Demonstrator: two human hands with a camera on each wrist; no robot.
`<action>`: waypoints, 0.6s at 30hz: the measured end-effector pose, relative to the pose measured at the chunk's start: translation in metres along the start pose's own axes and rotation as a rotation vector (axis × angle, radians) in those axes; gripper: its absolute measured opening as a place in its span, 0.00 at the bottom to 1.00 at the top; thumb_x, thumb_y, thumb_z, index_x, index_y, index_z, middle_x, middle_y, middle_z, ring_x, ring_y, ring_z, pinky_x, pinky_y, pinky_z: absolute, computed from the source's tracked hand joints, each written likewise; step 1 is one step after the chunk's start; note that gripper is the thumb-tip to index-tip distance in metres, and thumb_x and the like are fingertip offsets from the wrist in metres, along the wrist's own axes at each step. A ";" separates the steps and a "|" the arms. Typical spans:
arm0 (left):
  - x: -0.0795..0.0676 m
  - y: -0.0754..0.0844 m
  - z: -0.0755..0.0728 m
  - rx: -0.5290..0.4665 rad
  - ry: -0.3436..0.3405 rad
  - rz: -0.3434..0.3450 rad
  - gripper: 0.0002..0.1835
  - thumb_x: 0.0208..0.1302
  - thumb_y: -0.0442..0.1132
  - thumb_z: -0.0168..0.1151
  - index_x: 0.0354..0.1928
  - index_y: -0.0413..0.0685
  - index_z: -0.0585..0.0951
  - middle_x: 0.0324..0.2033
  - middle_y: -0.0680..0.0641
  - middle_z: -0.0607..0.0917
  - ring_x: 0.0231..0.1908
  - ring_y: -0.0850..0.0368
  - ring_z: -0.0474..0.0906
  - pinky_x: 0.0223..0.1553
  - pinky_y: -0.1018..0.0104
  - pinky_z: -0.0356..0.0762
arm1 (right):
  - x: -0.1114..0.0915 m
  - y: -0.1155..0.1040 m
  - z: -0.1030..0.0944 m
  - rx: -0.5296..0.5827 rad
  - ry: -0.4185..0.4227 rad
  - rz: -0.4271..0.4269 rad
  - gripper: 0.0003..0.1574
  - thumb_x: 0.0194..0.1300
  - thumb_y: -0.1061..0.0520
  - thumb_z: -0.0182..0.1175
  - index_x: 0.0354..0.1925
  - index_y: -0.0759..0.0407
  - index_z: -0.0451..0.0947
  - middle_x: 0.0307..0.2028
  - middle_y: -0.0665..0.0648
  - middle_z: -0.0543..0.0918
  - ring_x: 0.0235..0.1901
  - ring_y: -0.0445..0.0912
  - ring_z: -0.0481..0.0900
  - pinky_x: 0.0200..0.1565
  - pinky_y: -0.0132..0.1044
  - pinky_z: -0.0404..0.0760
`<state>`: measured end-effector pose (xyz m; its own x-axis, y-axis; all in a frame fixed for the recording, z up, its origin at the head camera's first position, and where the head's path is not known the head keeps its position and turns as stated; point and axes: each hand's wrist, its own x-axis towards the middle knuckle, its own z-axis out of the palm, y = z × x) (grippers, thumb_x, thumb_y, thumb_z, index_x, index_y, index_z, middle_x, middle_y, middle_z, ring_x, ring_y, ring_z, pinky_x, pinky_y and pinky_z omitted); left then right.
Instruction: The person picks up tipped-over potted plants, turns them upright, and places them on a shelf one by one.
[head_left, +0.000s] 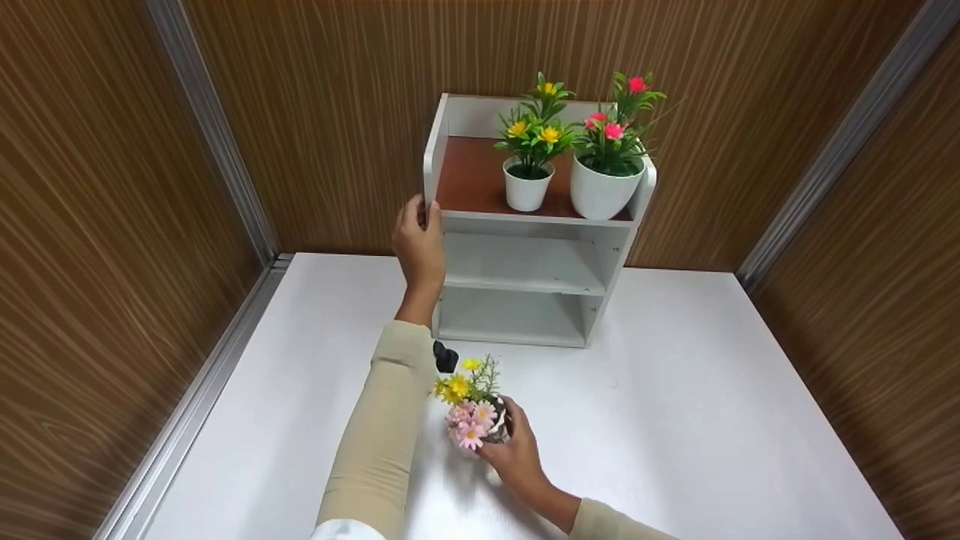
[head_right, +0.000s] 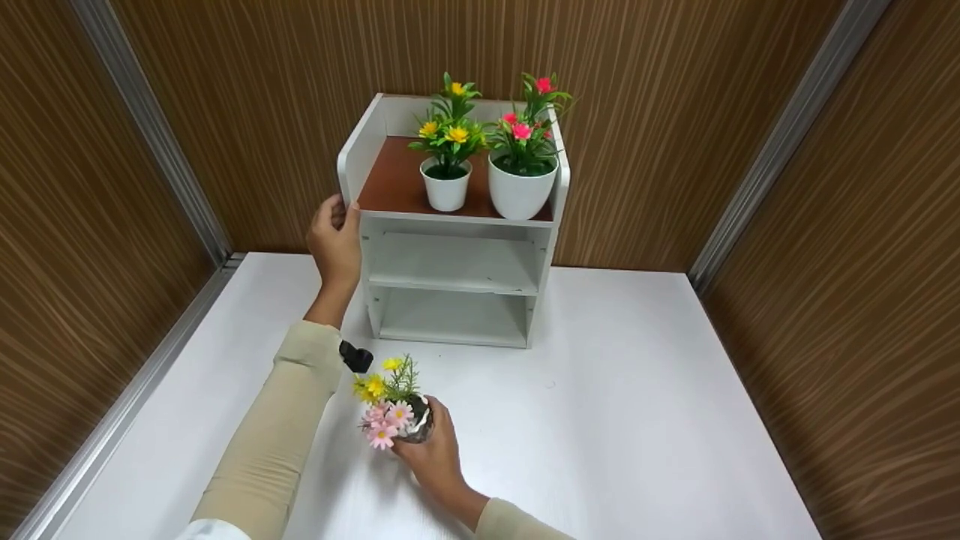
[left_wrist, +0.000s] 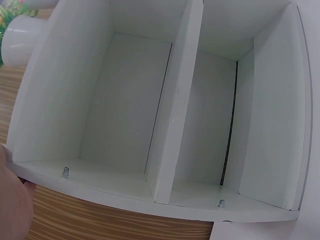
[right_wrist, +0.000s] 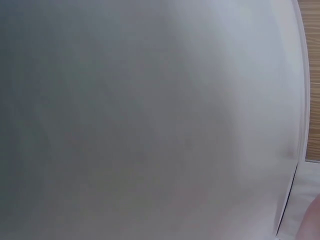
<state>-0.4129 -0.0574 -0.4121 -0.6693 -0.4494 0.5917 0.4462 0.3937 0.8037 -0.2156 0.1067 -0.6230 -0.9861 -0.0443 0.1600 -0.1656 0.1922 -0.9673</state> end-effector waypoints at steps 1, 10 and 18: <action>0.000 0.000 0.000 0.001 -0.002 0.000 0.18 0.76 0.44 0.58 0.59 0.40 0.79 0.52 0.43 0.84 0.52 0.54 0.82 0.53 0.65 0.81 | 0.000 0.000 0.000 0.000 0.009 0.009 0.53 0.50 0.67 0.72 0.70 0.71 0.59 0.68 0.75 0.66 0.70 0.69 0.63 0.70 0.56 0.65; 0.000 0.001 -0.002 0.007 -0.021 -0.018 0.19 0.76 0.45 0.57 0.60 0.42 0.79 0.51 0.44 0.84 0.52 0.54 0.81 0.53 0.63 0.81 | 0.007 -0.003 -0.003 -0.036 0.095 0.021 0.55 0.48 0.63 0.78 0.69 0.66 0.62 0.66 0.71 0.70 0.67 0.66 0.69 0.67 0.57 0.70; 0.000 0.002 -0.001 0.007 -0.018 -0.018 0.19 0.76 0.44 0.57 0.61 0.41 0.78 0.53 0.43 0.84 0.53 0.54 0.81 0.55 0.63 0.81 | 0.016 -0.012 -0.009 -0.029 0.136 0.044 0.56 0.49 0.58 0.80 0.70 0.62 0.62 0.68 0.68 0.69 0.69 0.65 0.67 0.68 0.57 0.69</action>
<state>-0.4111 -0.0574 -0.4105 -0.6881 -0.4417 0.5757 0.4296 0.3915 0.8138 -0.2292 0.1128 -0.6070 -0.9846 0.0978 0.1447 -0.1204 0.2198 -0.9681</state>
